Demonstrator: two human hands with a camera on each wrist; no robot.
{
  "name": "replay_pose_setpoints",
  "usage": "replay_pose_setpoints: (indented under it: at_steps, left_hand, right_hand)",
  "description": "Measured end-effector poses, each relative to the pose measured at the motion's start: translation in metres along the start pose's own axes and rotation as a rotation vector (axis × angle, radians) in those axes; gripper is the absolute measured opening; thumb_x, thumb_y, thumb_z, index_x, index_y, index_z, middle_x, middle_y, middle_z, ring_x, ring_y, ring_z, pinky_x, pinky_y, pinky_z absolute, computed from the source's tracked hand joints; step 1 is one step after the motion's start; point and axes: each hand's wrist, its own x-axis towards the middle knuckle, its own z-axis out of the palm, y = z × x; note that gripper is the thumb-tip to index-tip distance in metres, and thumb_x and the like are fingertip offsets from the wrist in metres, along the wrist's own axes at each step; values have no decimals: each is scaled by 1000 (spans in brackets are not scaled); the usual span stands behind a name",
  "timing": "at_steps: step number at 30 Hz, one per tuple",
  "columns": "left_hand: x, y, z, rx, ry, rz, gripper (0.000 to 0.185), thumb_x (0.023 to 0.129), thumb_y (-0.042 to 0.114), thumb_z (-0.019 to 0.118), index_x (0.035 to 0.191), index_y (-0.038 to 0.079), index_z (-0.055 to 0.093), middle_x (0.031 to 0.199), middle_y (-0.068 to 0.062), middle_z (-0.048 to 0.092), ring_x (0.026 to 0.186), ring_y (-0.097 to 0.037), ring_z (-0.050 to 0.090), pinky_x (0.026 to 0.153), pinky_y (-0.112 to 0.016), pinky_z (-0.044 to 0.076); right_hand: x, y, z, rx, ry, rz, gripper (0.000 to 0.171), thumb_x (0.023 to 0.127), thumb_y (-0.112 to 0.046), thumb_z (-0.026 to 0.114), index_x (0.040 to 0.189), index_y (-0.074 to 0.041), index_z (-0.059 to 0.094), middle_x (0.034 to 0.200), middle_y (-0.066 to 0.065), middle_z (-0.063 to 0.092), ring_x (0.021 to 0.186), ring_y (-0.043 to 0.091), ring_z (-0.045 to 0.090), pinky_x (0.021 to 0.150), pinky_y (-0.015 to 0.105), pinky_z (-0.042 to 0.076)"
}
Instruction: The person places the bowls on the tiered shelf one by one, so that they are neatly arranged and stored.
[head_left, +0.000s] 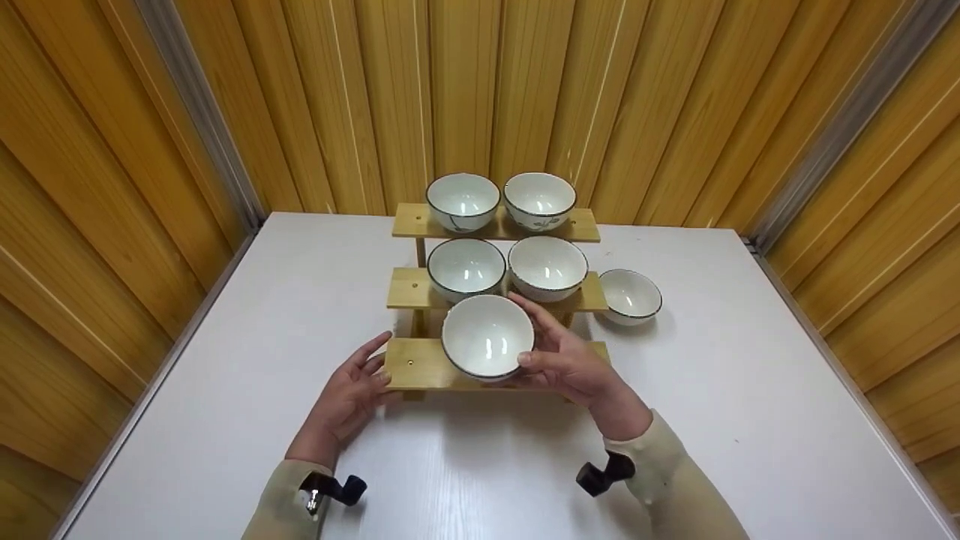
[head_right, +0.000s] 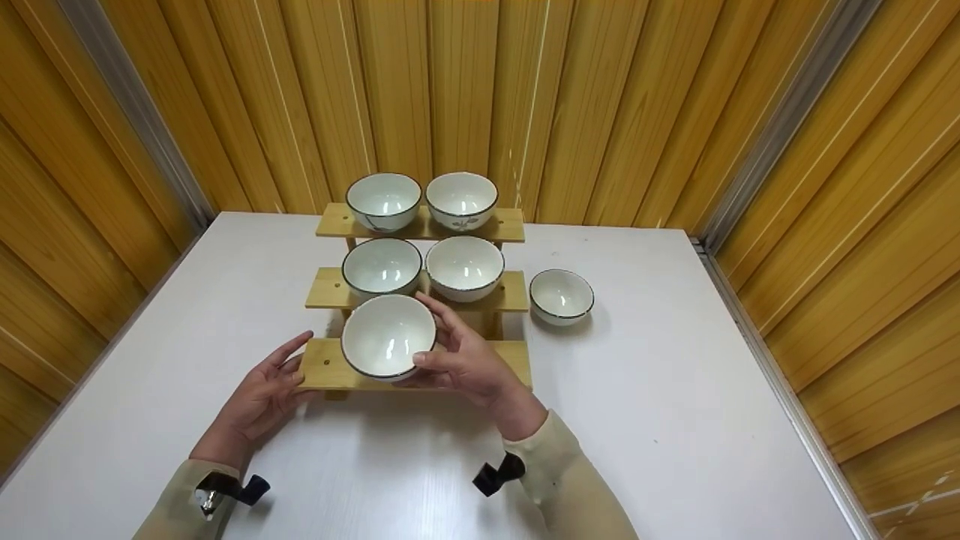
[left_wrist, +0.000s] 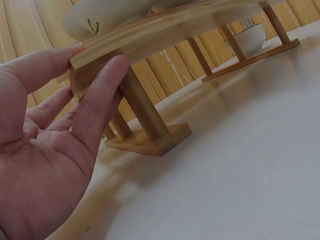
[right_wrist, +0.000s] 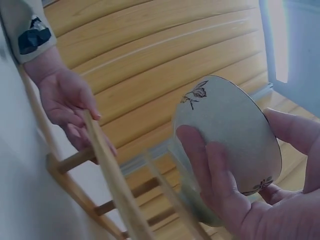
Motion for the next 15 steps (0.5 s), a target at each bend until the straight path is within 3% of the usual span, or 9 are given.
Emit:
replay_pose_setpoints:
  at_steps: [5, 8, 15]
  left_hand:
    - [1, 0, -1, -6, -30, 14, 75, 99, -4, 56, 164, 13, 22, 144, -4, 52, 116, -19, 66, 96, -40, 58]
    - [1, 0, -2, -8, -28, 12, 75, 99, -3, 56, 164, 13, 22, 144, -4, 52, 115, -19, 67, 95, -39, 59]
    - [0, -1, -2, 11, -15, 6, 76, 99, -2, 57, 164, 14, 22, 145, -3, 53, 116, -19, 67, 94, -40, 59]
  right_hand:
    - [9, 14, 3, 2, 17, 16, 96, 91, 5, 62, 166, -22, 8, 169, 17, 9, 135, 34, 49, 95, 45, 60]
    - [14, 22, 5, 2, 42, 35, 96, 91, 6, 62, 167, -23, 9, 167, 19, 13, 126, 31, 59, 92, 41, 61]
    - [19, 34, 5, 3, 90, 74, 94, 92, 5, 63, 167, -24, 13, 156, 21, 35, 103, 23, 74, 87, 37, 62]
